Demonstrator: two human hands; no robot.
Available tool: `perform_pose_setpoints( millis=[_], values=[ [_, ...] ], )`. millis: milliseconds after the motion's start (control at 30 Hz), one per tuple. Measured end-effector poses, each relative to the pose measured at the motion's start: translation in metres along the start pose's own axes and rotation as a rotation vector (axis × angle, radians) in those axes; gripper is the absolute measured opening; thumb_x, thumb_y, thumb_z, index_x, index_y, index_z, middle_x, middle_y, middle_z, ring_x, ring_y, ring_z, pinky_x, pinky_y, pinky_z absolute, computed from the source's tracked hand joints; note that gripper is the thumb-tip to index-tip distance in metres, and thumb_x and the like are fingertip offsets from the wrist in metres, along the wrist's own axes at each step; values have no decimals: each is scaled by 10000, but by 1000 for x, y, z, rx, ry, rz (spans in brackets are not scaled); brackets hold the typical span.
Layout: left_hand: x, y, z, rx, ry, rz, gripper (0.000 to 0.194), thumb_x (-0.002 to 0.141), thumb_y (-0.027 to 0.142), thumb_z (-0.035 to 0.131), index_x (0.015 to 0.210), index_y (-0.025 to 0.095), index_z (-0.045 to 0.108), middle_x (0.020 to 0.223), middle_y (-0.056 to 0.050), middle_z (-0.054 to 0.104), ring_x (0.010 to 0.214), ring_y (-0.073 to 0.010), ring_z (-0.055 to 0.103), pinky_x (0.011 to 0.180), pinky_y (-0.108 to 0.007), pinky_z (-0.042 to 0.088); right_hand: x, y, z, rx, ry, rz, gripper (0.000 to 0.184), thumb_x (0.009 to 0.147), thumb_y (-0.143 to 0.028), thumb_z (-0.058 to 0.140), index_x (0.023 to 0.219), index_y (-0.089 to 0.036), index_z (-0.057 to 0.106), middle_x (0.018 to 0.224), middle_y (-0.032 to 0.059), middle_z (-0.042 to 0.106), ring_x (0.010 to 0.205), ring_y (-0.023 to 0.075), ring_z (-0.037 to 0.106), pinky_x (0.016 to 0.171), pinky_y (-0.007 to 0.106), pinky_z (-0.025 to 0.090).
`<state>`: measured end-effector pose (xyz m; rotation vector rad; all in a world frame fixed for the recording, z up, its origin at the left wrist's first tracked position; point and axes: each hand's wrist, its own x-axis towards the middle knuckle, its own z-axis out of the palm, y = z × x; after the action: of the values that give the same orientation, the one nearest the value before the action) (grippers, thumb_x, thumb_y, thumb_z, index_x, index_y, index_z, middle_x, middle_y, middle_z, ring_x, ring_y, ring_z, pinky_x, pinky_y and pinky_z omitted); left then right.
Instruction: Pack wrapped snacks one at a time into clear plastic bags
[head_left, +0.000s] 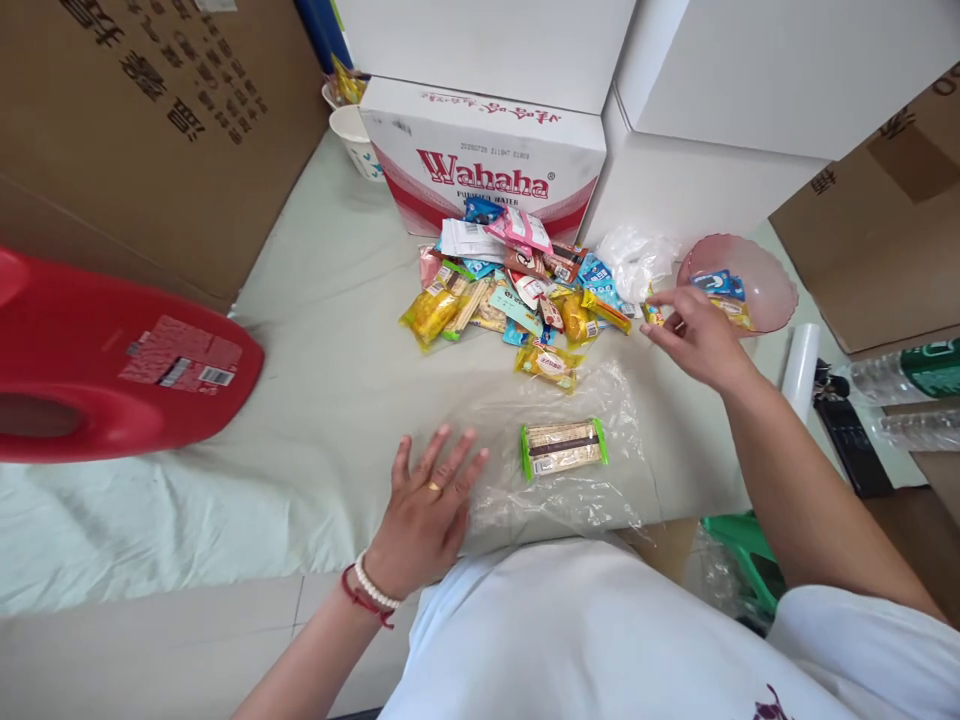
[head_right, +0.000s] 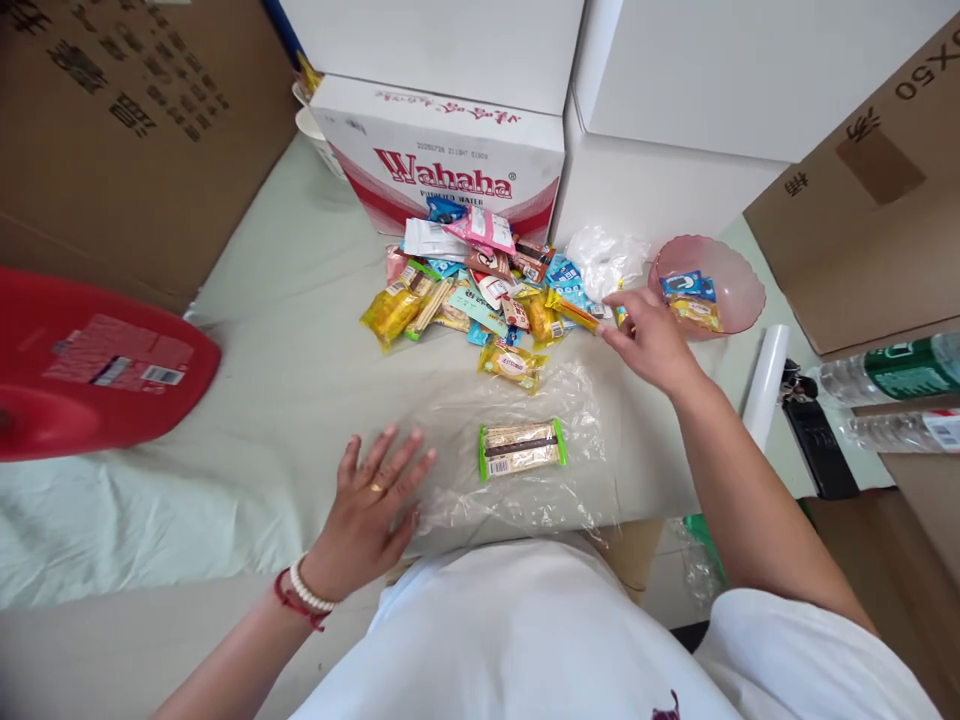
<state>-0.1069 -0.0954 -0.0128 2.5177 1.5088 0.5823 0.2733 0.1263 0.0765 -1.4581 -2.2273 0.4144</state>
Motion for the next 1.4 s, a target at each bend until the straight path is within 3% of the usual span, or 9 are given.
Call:
perform_pose_setpoints(
  millis=[100,233,400,567,700,933,1100,1233,1400],
  values=[
    [-11,7,-6,-168,-143,129,939,714,90,493,1612,224,254,1594,-122,481,1571,-312,276,1270,-655,25,-55,-35,-1,89,-231,-240,254,993,-416,597,1131,-218,675,987,75,681,820,192,620,786,347,532],
    [-22,7,2,-241,-225,118,805,764,180,542,1546,159,348,1593,-184,464,1540,-334,343,1267,-654,46,-156,-46,15,79,-470,-392,706,887,-491,746,1484,-213,493,1421,173,576,1276,308,538,1034,464,514],
    [-22,0,19,-228,-105,52,301,946,281,576,1238,244,634,1401,-105,671,1403,-281,541,1273,-600,112,-221,-20,53,69,-363,-350,477,989,-213,598,1459,-251,528,1428,141,609,1316,280,549,1123,528,439],
    [-2,-2,16,-349,9,-114,169,979,241,530,965,247,698,1141,-37,777,1302,-245,608,1199,-567,335,-184,-12,44,419,-377,-135,182,1022,-258,542,1107,-235,701,978,56,740,884,178,678,822,327,542],
    [20,-8,17,-382,151,-265,132,942,291,613,840,238,678,1088,-40,762,1302,-254,570,1112,-494,456,-132,-8,30,566,-363,173,305,971,-482,609,949,-199,723,867,37,704,799,167,638,738,281,499],
    [41,-32,15,-168,434,-728,260,850,355,689,1049,191,654,1191,-115,643,1188,-290,579,1039,-518,492,-88,10,65,338,-428,375,398,868,-560,598,826,-181,710,636,-22,584,579,125,470,550,245,350],
    [40,19,-37,87,817,-526,165,884,159,626,1034,211,671,1096,-110,651,1109,-286,611,973,-499,503,-82,12,61,105,-416,281,269,860,-452,616,944,-207,690,718,-7,656,613,156,561,581,264,416],
    [58,71,-36,-34,352,38,350,885,105,565,1182,263,665,1114,-58,748,898,-199,673,781,-366,539,-55,-5,51,-51,-168,57,297,904,-359,608,1139,-188,667,988,94,708,827,234,632,737,349,492],
    [91,83,19,70,-143,1,492,899,48,460,1338,176,641,1402,-91,675,994,-221,720,767,-368,579,-16,-57,79,-78,-323,-426,233,1006,-230,485,1119,-199,686,1144,112,702,1076,249,606,853,342,475]
  ],
)
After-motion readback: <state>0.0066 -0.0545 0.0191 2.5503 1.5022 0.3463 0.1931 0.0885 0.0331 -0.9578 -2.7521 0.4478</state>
